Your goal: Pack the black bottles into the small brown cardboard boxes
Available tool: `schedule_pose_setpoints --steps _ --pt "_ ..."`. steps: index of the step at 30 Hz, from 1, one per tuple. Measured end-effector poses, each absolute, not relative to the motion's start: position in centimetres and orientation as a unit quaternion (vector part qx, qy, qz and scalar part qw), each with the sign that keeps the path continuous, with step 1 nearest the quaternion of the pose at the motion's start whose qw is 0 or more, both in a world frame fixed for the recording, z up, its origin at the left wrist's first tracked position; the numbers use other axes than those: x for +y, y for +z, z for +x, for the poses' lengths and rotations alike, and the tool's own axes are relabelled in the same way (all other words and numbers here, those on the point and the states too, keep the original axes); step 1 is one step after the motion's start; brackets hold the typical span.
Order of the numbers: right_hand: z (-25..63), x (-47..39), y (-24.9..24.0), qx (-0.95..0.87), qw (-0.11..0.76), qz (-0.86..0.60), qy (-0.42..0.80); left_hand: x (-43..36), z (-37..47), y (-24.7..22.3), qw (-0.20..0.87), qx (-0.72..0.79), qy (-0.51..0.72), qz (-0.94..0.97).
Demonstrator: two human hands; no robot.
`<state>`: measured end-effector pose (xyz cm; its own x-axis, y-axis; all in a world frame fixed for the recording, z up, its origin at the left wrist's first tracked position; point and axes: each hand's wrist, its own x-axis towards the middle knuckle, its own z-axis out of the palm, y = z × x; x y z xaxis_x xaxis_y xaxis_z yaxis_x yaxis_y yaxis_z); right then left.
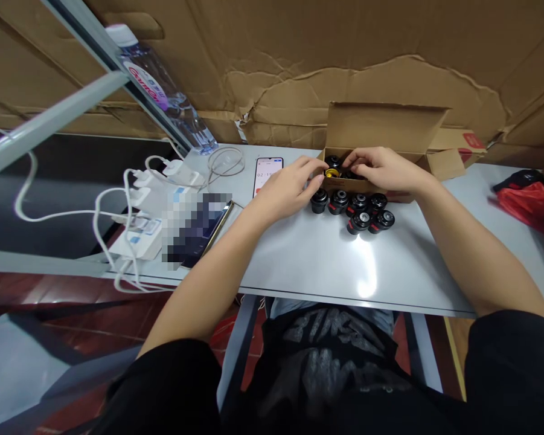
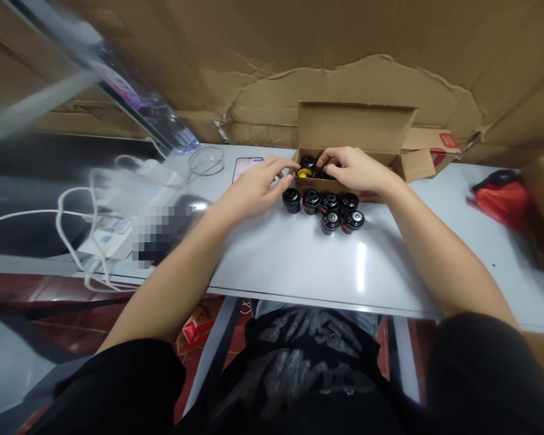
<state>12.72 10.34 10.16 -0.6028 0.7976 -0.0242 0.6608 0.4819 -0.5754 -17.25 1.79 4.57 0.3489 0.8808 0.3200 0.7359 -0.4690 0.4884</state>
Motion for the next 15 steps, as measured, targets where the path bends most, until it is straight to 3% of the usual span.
schedule_pose_setpoints --steps 5,15 --pt "12.4 10.2 10.2 -0.859 0.127 -0.434 0.241 1.2 -18.1 5.7 0.097 0.515 0.288 0.801" --pt "13.3 10.4 11.2 -0.84 0.184 -0.447 0.246 -0.4 -18.2 7.8 0.103 0.465 0.163 0.864"
